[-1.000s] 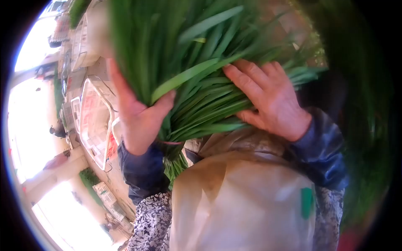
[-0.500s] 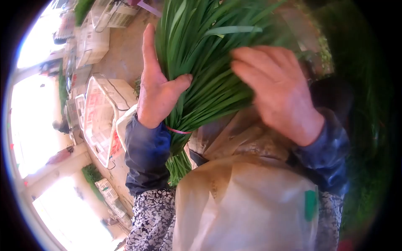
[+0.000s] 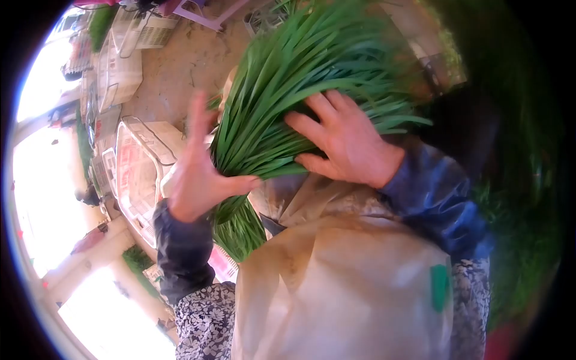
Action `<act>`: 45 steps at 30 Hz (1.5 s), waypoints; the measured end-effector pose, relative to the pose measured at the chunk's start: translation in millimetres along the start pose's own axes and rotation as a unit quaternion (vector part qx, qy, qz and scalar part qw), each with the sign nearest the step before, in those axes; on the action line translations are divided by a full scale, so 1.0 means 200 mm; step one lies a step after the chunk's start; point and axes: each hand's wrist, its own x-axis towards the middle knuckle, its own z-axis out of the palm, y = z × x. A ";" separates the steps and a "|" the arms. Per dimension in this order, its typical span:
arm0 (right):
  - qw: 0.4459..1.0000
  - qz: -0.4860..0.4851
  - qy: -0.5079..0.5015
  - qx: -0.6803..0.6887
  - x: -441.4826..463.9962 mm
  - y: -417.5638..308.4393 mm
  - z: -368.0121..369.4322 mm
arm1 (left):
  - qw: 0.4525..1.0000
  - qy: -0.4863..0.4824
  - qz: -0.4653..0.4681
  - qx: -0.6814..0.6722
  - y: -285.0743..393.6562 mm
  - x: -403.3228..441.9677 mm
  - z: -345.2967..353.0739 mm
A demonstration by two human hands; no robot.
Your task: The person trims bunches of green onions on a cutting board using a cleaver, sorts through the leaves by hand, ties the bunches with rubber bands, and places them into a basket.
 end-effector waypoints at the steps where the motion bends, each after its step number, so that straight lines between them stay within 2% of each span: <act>1: 1.000 -0.012 0.000 0.029 0.01 0.02 0.00 | 0.996 -0.080 -0.036 -0.003 -0.01 0.00 0.05; 2: 0.999 -0.009 0.001 0.034 0.01 0.02 -0.01 | 0.996 -0.084 -0.040 0.000 -0.02 0.01 0.06; 4: 0.999 0.015 -0.006 0.047 0.01 0.03 -0.05 | 0.975 -0.030 -0.075 -0.207 -0.03 0.02 0.08; 5: 0.999 0.014 -0.008 0.051 0.02 0.01 -0.05 | 0.975 -0.028 -0.079 -0.206 -0.01 0.04 0.08; 7: 0.999 -0.045 -0.004 0.000 0.02 -0.04 -0.05 | 0.999 -0.019 0.030 -0.033 0.07 0.11 0.05; 8: 0.999 -0.048 -0.007 0.004 0.02 -0.05 -0.04 | 0.997 0.000 0.067 -0.029 0.13 0.17 0.09; 11: 0.998 -0.050 0.021 0.016 0.01 -0.04 -0.04 | 0.996 -0.051 0.013 -0.075 0.01 0.32 0.11; 12: 0.999 -0.040 0.010 0.020 -0.04 -0.03 -0.05 | 0.996 0.006 0.081 -0.022 -0.03 0.37 0.10; 13: 0.999 -0.032 -0.003 0.026 -0.07 -0.02 -0.04 | 0.996 0.005 0.086 -0.019 -0.07 0.39 0.10; 15: 0.999 -0.030 -0.009 0.005 -0.15 -0.04 -0.03 | 0.986 0.043 0.038 -0.157 -0.04 0.37 0.14; 20: 0.998 -0.058 -0.005 -0.032 -0.09 -0.05 -0.14 | 0.993 0.071 0.046 -0.087 0.05 0.33 0.16; 23: 0.997 -0.067 0.007 0.038 0.01 0.01 -0.12 | 0.993 0.062 0.059 -0.083 0.02 0.33 0.16; 25: 0.984 0.074 0.054 0.150 0.07 0.04 -0.09 | 0.992 0.051 0.066 -0.090 0.01 0.32 0.16; 26: 0.981 0.079 0.103 0.145 0.10 0.05 -0.05 | 0.994 0.041 0.080 -0.060 0.03 0.31 0.17; 28: 0.981 0.090 0.117 0.130 0.12 0.07 -0.01 | 0.995 0.033 0.091 -0.033 0.05 0.31 0.17; 31: 0.977 0.120 0.115 0.130 0.14 0.12 0.01 | 0.998 0.038 0.039 0.015 0.08 0.31 0.17; 33: 0.973 0.140 0.094 0.156 0.14 0.14 0.00 | 0.990 0.058 0.078 -0.100 0.09 0.31 0.21; 34: 0.962 0.181 0.063 0.194 0.14 0.15 -0.01 | 0.990 0.060 0.076 -0.103 0.09 0.30 0.21; 38: 0.963 0.194 0.071 0.171 0.15 0.14 -0.02 | 0.983 0.069 0.093 -0.145 0.11 0.28 0.22; 41: 0.952 0.205 0.040 0.223 0.15 0.16 -0.01 | 0.980 0.065 0.095 -0.161 0.12 0.27 0.23; 43: 0.964 0.154 0.082 0.199 0.15 0.16 0.01 | 0.981 0.061 0.098 -0.155 0.12 0.27 0.21; 45: 0.961 0.159 0.085 0.209 0.16 0.16 0.01 | 0.993 0.061 0.098 -0.014 0.14 0.26 0.16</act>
